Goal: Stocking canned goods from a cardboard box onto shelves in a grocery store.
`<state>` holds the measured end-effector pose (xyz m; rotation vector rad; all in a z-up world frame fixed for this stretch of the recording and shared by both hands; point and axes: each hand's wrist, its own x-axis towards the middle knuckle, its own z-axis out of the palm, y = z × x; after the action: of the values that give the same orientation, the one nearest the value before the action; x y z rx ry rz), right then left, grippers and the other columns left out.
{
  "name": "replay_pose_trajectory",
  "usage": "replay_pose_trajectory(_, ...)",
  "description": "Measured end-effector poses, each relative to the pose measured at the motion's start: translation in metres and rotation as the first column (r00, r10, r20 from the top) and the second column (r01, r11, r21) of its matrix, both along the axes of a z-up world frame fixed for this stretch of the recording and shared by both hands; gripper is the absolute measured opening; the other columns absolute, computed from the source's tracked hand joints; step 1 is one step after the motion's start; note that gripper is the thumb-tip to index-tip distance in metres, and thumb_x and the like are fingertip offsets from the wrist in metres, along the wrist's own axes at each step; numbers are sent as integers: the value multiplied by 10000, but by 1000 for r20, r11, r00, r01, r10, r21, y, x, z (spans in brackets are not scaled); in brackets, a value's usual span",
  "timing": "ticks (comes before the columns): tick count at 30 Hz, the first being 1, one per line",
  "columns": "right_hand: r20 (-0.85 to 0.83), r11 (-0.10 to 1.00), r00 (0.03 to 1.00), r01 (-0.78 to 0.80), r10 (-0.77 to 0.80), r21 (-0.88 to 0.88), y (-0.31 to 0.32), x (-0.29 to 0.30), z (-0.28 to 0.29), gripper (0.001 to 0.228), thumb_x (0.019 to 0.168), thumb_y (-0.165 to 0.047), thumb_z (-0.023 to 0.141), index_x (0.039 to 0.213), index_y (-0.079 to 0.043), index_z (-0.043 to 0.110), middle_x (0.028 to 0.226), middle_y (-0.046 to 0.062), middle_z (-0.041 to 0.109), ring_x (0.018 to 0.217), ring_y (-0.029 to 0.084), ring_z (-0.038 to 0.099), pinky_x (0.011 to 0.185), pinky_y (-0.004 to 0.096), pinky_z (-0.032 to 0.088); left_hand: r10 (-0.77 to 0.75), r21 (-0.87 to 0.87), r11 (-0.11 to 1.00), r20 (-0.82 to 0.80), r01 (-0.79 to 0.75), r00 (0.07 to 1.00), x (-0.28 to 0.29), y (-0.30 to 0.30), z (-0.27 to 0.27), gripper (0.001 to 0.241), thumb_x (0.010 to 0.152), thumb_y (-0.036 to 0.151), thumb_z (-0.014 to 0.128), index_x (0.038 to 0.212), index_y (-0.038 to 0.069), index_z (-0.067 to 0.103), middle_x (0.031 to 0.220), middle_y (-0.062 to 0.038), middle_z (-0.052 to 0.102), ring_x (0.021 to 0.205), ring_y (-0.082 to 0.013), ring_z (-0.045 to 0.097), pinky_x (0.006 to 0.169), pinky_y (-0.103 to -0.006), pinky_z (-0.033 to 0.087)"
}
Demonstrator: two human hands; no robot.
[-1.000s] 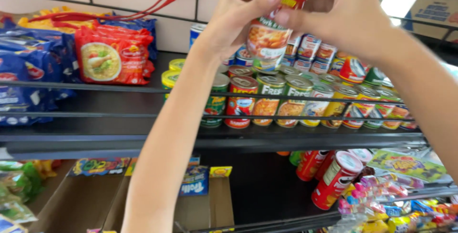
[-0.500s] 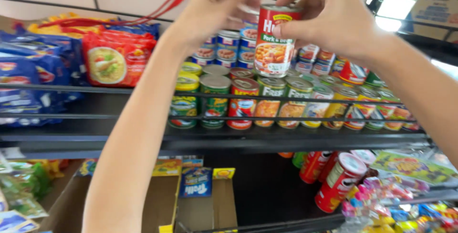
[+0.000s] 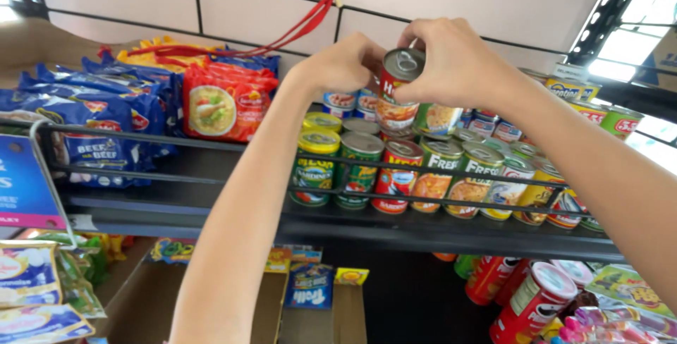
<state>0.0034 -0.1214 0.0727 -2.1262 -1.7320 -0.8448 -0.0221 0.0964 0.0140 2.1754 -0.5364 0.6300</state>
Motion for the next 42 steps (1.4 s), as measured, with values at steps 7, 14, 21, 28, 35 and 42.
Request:
replay_pose_trajectory(7, 132, 959, 965, 245, -227, -140, 23, 24, 11, 594, 558, -412, 860, 1023, -49, 789, 898, 149, 783, 850, 307, 726, 936, 490, 398, 49, -45, 998, 42, -47, 998, 10, 0, -3, 422, 753, -139, 497, 1078, -58, 754, 910, -127, 783, 845, -187, 752, 769, -330, 615)
replay_pose_trajectory(14, 76, 855, 908, 413, -411, -314, 27, 34, 20, 652, 563, -476, 812, 1153, -199, 786, 1065, 49, 803, 990, 254, 726, 958, 568, 314, 31, -99, 994, -147, -46, 989, 18, 0, -6, 440, 815, -95, 445, 1181, -58, 687, 1005, -130, 771, 861, -206, 784, 715, -325, 638)
replay_pose_trajectory(21, 96, 766, 870, 474, -484, -435, 29, 48, 23, 746, 635, -504, 783, 1340, -273, 707, 1271, -6, 749, 1171, 230, 673, 1038, 631, 290, 73, -75, 993, -240, -93, 968, 13, -5, -8, 578, 727, 46, 678, 1298, -39, 652, 965, -109, 743, 764, -137, 706, 627, -274, 572)
replay_pose_trajectory(28, 91, 761, 873, 466, -480, -452, 30, 55, 26, 814, 628, -495, 808, 1388, -252, 645, 1335, -4, 704, 1207, 228, 660, 1052, 595, 381, 94, -52, 992, -289, -114, 953, -8, -23, -7, 843, 690, 325, 917, 1364, 37, 501, 1009, -47, 739, 794, -88, 690, 659, -236, 566)
replay_pose_trajectory(35, -50, 851, 974, 169, -222, -497, 19, 86, 27, 873, 642, -470, 843, 1384, -74, 609, 1326, 167, 689, 1188, 305, 682, 1005, 412, 538, -82, -143, 989, -377, 29, 923, 2, -20, -16, 824, 684, 277, 898, 1378, 36, 526, 1149, -102, 752, 945, -146, 763, 785, -275, 641)
replay_pose_trajectory(42, -107, 803, 892, 336, -439, -493, -6, 87, 24, 933, 656, -554, 867, 1428, -123, 571, 1339, 183, 664, 1105, 324, 728, 908, 450, 624, -36, -55, 998, -320, 19, 947, 2, -21, -15, 807, 696, 306, 893, 1384, 62, 549, 1144, -96, 750, 939, -162, 736, 760, -312, 621)
